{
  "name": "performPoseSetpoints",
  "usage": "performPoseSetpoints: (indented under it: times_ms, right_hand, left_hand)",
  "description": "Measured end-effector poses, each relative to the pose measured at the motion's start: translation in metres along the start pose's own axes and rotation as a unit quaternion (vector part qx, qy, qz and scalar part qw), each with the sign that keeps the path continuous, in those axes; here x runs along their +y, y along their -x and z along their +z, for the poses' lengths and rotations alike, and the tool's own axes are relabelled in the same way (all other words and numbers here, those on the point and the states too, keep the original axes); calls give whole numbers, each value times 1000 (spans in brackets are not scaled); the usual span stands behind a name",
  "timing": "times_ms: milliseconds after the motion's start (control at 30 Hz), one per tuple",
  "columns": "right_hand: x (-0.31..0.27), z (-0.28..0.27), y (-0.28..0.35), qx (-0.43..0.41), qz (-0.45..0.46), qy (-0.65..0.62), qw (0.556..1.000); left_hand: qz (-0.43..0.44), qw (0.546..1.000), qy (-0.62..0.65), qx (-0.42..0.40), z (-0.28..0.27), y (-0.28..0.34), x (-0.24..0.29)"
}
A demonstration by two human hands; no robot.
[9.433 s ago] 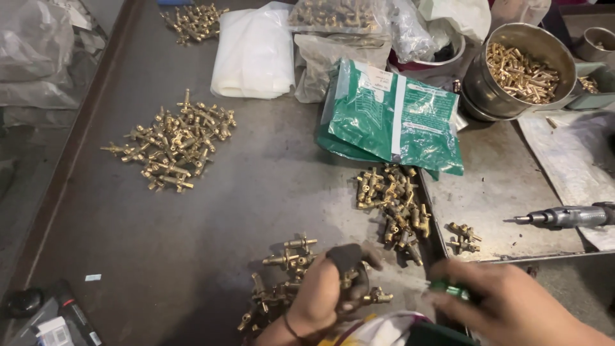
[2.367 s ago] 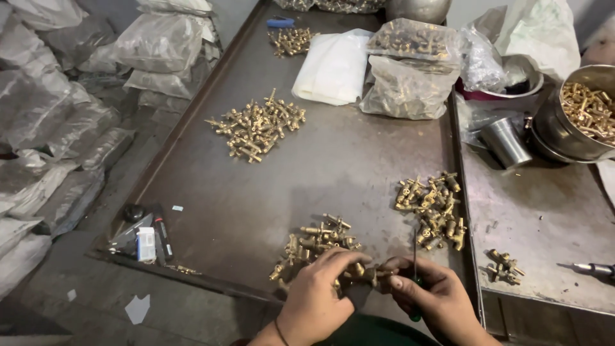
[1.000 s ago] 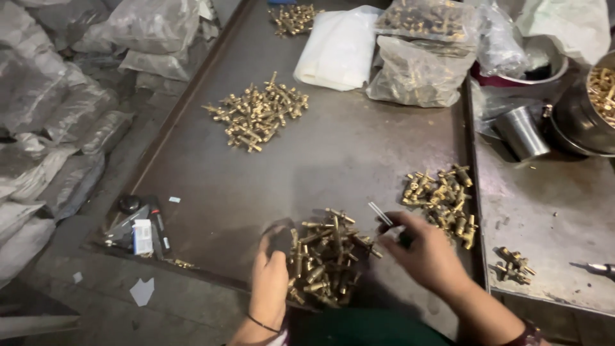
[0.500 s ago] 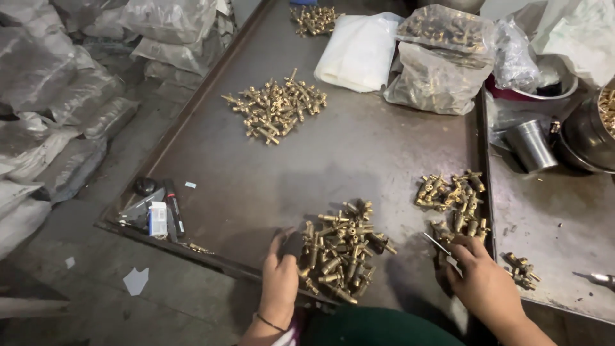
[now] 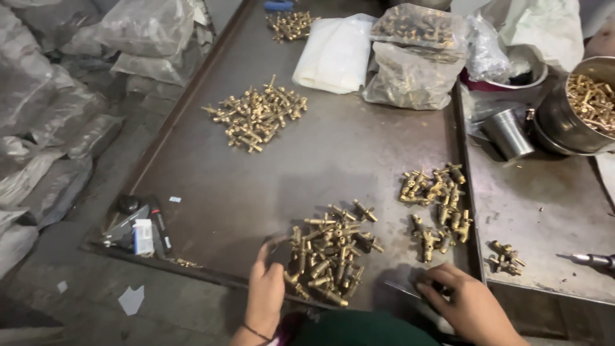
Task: Tightening small screws on brass metal valve fittings at a workbench.
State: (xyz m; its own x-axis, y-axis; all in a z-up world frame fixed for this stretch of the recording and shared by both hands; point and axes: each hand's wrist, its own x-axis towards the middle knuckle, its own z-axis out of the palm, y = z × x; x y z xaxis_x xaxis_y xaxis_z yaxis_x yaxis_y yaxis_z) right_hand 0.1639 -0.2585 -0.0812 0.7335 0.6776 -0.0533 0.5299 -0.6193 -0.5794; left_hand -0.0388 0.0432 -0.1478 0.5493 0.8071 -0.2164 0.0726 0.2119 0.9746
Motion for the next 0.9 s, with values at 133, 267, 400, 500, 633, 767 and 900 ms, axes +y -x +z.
performPoseSetpoints:
  times_ms: [133,267,400,500,633,767,900]
  right_hand:
    - [-18,-16,-30,90,95,65,989]
    - [-22,-22,-71,141,13,189,972]
    - [-32,-7,-86,87,-25,264,960]
    - [-18,2,-87,132,-43,219,966]
    - [-35,-14,-60,130,-88,10,988]
    - [-56,-13,-26,-74,-24,-440,894]
    - [-58,0,-11,-110,81,-543,828]
  left_hand:
    - [-36,998,-52,12,1,-6,22]
    - [72,993,-89,-10,20,-17,65]
    - [185,974,-70,-112,55,-10,106]
    - [79,983,-92,-137,83,10,108]
    - [40,975,-83,-201,104,35,117]
    - [29,936,-9,-351,106,48,121]
    - [5,924,-3,-381,104,55,127]
